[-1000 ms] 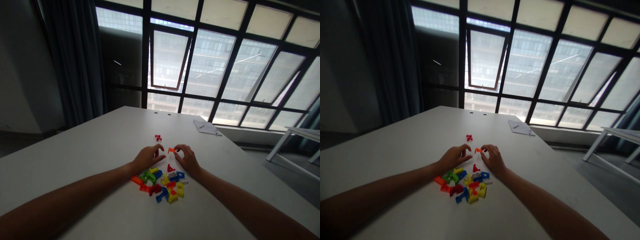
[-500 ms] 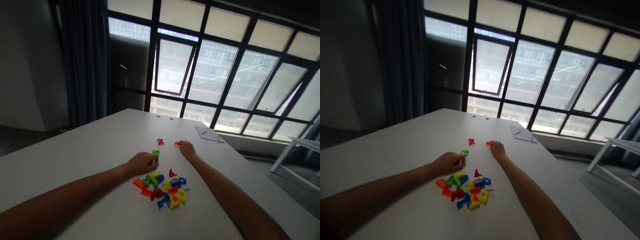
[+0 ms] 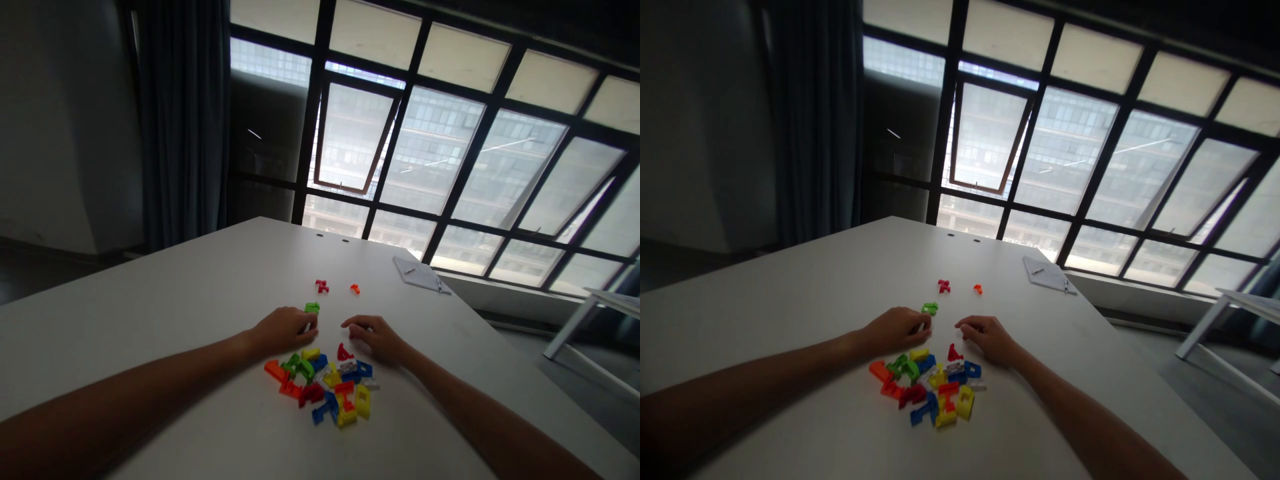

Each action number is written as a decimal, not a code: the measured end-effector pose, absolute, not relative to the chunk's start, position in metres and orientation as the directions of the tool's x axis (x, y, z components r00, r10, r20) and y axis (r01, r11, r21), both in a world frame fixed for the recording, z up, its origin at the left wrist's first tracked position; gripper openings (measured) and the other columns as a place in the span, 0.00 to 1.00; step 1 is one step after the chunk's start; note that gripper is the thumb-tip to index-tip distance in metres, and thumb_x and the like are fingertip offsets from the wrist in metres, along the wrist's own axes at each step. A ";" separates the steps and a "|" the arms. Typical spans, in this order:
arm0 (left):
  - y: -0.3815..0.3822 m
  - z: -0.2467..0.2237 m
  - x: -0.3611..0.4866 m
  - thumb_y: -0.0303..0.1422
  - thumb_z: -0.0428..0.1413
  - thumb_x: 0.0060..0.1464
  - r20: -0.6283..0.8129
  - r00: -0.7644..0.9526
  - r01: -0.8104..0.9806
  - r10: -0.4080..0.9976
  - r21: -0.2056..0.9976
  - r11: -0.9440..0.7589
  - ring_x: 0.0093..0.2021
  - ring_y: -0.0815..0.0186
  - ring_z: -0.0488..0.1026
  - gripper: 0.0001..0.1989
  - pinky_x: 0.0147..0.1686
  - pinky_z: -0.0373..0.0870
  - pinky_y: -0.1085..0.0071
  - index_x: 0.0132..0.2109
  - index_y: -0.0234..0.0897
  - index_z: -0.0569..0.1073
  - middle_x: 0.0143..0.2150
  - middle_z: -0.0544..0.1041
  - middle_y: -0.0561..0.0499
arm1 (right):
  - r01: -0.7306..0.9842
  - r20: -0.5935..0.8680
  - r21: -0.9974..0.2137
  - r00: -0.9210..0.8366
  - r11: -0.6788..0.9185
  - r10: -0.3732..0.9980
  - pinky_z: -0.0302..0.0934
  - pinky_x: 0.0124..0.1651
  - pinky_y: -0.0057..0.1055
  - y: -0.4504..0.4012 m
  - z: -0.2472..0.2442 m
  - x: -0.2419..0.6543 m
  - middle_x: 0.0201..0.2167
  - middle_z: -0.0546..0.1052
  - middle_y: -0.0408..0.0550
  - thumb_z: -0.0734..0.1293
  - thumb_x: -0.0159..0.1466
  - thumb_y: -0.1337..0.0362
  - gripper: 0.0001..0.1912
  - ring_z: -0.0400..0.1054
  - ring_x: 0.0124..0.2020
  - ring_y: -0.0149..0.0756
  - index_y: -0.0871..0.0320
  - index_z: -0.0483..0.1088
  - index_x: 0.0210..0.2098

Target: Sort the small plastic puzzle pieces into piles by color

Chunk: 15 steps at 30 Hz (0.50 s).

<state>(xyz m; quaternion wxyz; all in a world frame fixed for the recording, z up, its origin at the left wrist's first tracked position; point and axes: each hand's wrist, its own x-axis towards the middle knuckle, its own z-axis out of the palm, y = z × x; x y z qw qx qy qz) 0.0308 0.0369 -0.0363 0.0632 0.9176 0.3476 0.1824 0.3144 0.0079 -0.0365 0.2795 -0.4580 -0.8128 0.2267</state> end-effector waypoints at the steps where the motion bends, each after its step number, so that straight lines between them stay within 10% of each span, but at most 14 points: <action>1: 0.036 -0.036 0.031 0.43 0.50 0.65 0.292 0.689 0.614 0.663 0.249 -0.749 0.28 0.65 0.72 0.14 0.28 0.58 0.71 0.38 0.42 0.76 0.30 0.78 0.53 | 0.590 0.185 -0.659 -0.473 0.466 0.861 0.66 0.37 0.31 0.001 -0.031 0.311 0.34 0.82 0.47 0.63 0.71 0.54 0.18 0.74 0.33 0.36 0.57 0.80 0.48; 10: 0.037 -0.033 0.033 0.45 0.54 0.64 0.310 0.661 0.591 0.683 0.346 -0.729 0.30 0.65 0.73 0.13 0.30 0.60 0.71 0.42 0.43 0.78 0.31 0.78 0.54 | 0.546 0.037 -0.776 -0.459 0.314 0.888 0.69 0.37 0.32 0.009 -0.011 0.288 0.33 0.83 0.47 0.73 0.60 0.60 0.09 0.76 0.33 0.36 0.57 0.80 0.38; 15: 0.034 -0.032 0.045 0.51 0.63 0.55 0.317 0.590 0.562 0.742 0.499 -0.660 0.31 0.64 0.74 0.21 0.31 0.62 0.72 0.50 0.44 0.76 0.33 0.79 0.55 | 0.106 0.086 -0.988 -0.213 0.111 0.973 0.71 0.42 0.37 0.009 -0.021 0.277 0.31 0.81 0.46 0.78 0.54 0.54 0.19 0.75 0.32 0.36 0.59 0.74 0.39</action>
